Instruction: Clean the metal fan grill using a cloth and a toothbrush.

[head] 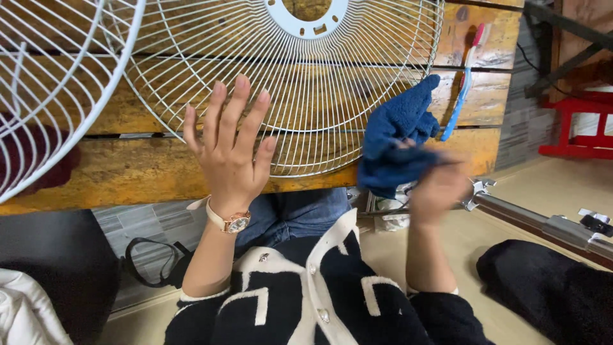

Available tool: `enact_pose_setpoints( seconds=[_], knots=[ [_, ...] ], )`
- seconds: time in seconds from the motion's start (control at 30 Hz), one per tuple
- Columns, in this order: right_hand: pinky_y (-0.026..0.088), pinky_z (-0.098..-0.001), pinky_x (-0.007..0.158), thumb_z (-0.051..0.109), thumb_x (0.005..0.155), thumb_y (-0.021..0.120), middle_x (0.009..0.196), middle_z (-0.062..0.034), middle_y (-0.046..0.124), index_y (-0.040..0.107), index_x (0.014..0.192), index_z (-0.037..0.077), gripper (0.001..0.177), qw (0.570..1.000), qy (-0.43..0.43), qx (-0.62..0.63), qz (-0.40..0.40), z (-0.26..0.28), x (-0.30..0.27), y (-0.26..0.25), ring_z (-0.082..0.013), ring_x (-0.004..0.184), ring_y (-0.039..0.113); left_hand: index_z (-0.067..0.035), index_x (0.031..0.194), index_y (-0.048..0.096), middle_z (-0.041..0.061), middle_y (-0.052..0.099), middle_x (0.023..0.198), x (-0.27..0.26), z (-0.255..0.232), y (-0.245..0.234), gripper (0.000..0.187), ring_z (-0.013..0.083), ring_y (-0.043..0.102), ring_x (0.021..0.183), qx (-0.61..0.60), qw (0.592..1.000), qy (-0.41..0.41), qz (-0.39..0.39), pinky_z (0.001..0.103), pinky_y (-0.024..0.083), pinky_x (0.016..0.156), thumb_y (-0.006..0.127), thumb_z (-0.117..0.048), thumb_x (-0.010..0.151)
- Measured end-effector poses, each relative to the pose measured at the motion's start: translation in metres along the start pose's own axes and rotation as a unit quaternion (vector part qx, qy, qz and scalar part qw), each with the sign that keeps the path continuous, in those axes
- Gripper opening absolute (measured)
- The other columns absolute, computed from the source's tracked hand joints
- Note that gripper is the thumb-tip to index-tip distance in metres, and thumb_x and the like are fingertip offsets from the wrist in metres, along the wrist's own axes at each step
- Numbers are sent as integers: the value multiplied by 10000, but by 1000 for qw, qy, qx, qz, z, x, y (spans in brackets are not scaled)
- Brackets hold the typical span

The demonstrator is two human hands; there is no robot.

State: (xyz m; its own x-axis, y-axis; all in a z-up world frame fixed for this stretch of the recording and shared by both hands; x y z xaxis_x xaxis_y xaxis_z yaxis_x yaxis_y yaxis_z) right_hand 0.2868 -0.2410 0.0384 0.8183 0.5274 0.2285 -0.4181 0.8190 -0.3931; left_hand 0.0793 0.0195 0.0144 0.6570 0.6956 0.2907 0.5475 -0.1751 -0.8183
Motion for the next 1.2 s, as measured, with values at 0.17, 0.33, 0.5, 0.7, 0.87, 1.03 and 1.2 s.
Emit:
enact_pose_setpoints(
  seconds=[0.17,0.33,0.5,0.7,0.87,1.03,1.2],
  knots=[
    [538,-227,810,307,1095,548,909,60,608,551,1171,180,148,940,56,289,-174,-26,29,-105,-70,787,590,-321,1533,436,-51,322,1641,-4,-4,6,556,205,233,1548,26,1000,-3,15,569,42,1288,458,-607,1057],
    [409,-383,1356,322,1192,474,1534,-32,535,474,1512,188,347,958,-48,214,-185,11,25,-86,-189,1423,515,-290,1602,263,-27,149,1691,-18,-29,31,801,214,89,1579,55,996,64,36,565,-91,1288,340,-832,1016],
    [472,-277,783,-92,977,533,1057,-48,616,586,1158,98,268,978,-158,32,-129,19,-1,30,-145,850,547,-340,1607,381,19,228,1681,-15,-55,36,942,235,162,1556,92,987,89,97,578,-58,1238,661,-939,936],
    [429,-458,1186,30,1006,633,1333,-138,683,631,1213,59,209,937,-258,-208,112,30,-45,123,-281,1336,598,-350,1595,402,19,263,1673,-10,-56,28,984,237,178,1546,61,985,81,137,591,-22,1231,740,-836,809],
    [456,-459,1148,-11,954,650,1271,-147,716,630,1193,40,245,924,-288,-210,139,18,-78,108,-285,1251,668,-379,1576,417,-23,315,1657,-8,-57,24,912,201,228,1534,68,987,73,124,575,8,1239,773,-665,787],
    [475,-450,1130,1,972,668,1251,-161,724,649,1159,36,191,930,-273,-218,117,35,-58,120,-284,1233,679,-409,1580,385,-36,272,1671,-14,-52,33,1143,195,190,1541,71,985,67,143,571,-8,1240,985,-538,616],
    [506,-488,1102,-76,937,693,1208,-216,714,687,991,-55,58,955,-218,-186,81,74,-3,138,-345,1214,670,-338,1582,430,1,306,1658,-10,-57,23,801,216,222,1536,64,987,79,122,566,5,1231,537,-801,936]
  ],
)
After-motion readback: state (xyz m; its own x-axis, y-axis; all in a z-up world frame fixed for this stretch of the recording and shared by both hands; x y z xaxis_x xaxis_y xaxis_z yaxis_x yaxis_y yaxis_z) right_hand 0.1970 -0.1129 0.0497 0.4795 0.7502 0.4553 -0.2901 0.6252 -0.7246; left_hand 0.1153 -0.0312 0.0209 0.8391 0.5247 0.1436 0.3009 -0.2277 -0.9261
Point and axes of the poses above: each hand's wrist, its own x-axis towards the middle knuckle, its own y-axis out of the palm, z = x × y, the point moved 9 cm from there along x, towards the middle knuckle
